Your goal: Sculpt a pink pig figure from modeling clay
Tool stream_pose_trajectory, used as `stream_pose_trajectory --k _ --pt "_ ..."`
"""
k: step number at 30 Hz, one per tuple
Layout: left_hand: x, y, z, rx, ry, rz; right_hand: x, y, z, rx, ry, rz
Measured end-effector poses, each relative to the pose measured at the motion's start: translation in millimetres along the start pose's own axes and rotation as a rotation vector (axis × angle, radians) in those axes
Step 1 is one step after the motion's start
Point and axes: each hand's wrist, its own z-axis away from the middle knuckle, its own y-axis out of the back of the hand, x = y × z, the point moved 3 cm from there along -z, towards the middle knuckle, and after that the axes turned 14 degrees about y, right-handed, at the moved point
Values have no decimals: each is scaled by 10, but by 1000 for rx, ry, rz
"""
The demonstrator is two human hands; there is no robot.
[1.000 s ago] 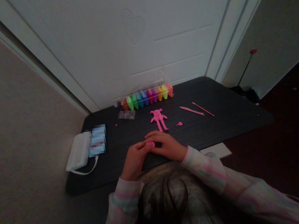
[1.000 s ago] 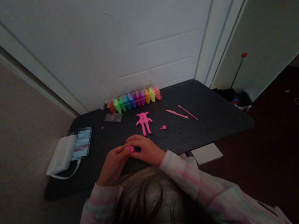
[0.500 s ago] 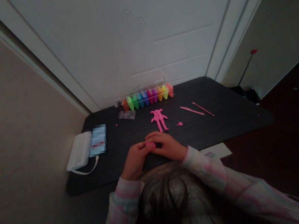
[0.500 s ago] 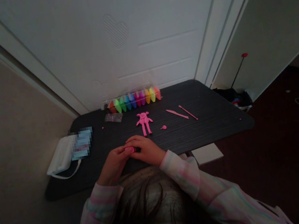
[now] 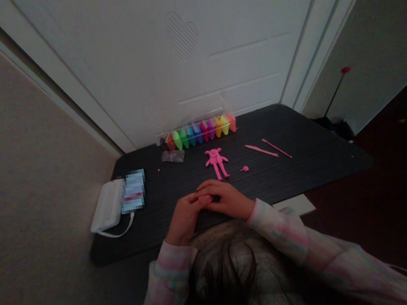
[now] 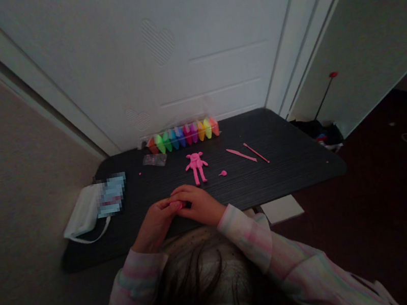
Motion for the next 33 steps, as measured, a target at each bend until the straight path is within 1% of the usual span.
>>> stream_pose_trajectory --k 5,9,14,19,24,29,33 --pt "26 -18 12 -50 -28 29 8 -5 7 -1 3 -25" --pt "22 -8 10 -49 -13 8 5 -12 8 -11 2 -31" --pt "8 9 -2 -40 -34 -21 -5 -14 2 -8 27 -42" --pt "-20 13 -15 -92 17 -33 -7 -3 -4 4 19 -47" --pt "-46 45 -28 -74 25 -73 -12 -6 -7 4 18 -44" --pt "-47 54 -24 -47 2 -112 -13 -9 -5 -4 14 -49" --pt "-34 31 -16 -75 -6 -135 -11 4 -3 18 25 -57"
